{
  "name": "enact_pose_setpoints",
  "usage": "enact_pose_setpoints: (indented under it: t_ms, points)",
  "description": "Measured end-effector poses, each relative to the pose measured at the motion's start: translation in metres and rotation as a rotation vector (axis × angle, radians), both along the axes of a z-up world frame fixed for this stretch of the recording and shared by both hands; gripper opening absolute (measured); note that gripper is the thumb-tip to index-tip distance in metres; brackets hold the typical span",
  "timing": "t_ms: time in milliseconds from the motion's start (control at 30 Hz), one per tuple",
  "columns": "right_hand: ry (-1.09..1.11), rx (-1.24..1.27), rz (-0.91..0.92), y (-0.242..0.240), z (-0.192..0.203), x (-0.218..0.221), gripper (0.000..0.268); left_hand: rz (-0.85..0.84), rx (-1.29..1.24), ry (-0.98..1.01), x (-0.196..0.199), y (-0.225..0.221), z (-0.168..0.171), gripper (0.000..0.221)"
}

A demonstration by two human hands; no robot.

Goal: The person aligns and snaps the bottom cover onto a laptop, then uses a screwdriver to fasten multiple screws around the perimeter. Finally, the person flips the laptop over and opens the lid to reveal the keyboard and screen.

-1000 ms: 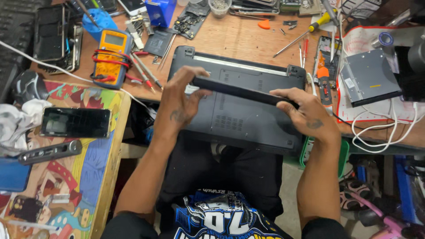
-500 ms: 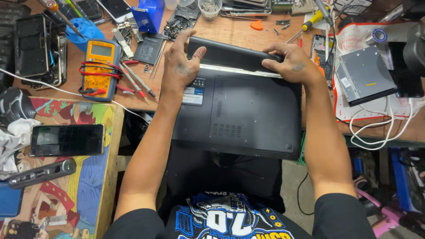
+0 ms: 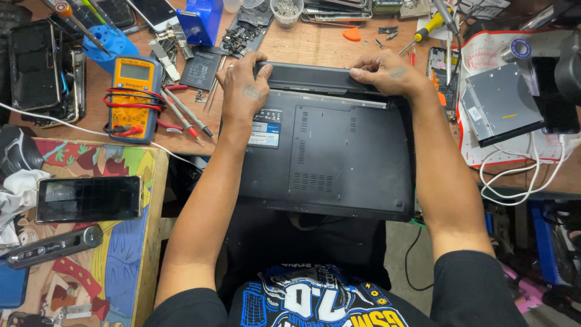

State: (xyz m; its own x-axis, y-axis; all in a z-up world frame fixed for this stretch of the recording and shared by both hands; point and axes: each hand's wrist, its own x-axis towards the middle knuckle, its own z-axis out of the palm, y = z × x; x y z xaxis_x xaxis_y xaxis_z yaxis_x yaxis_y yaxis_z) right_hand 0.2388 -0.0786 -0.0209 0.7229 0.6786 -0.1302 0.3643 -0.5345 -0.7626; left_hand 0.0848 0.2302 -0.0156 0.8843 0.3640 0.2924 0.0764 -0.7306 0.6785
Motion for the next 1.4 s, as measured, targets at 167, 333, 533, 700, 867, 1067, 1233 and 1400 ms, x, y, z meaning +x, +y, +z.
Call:
enact_pose_setpoints:
  t_ms: [167,333,533,700,867,1067,1233,1400]
  points:
    - [0.032,0.011,-0.039,0.0,-0.002,0.004,0.038,0.05,-0.034,0.175,0.013,0.001,-0.001,0.021]
    - [0.003,-0.1,-0.047,0.0,0.011,-0.003,0.038,0.038,-0.059,0.233,0.024,0.008,-0.008,0.02]
    - [-0.002,-0.046,0.016,-0.007,0.024,-0.007,0.045,0.062,-0.02,0.165,0.035,0.012,-0.015,0.023]
    - [0.018,-0.074,-0.063,-0.018,0.021,-0.007,0.042,0.053,-0.157,0.244,0.031,0.017,-0.008,0.024]
    - [-0.002,-0.081,-0.113,-0.033,0.017,-0.011,0.038,-0.004,-0.252,0.244,0.03,0.023,-0.01,0.022]
    - [-0.025,-0.01,-0.131,-0.038,0.025,-0.04,0.053,-0.107,-0.333,0.14,0.036,0.04,-0.025,0.021]
    - [-0.019,0.017,-0.286,-0.033,0.022,-0.051,0.056,-0.097,-0.416,0.119,0.038,0.045,-0.03,0.024]
    - [-0.239,0.064,-0.211,-0.035,0.007,-0.051,0.053,-0.072,-0.394,0.113,0.035,0.043,-0.025,0.023]
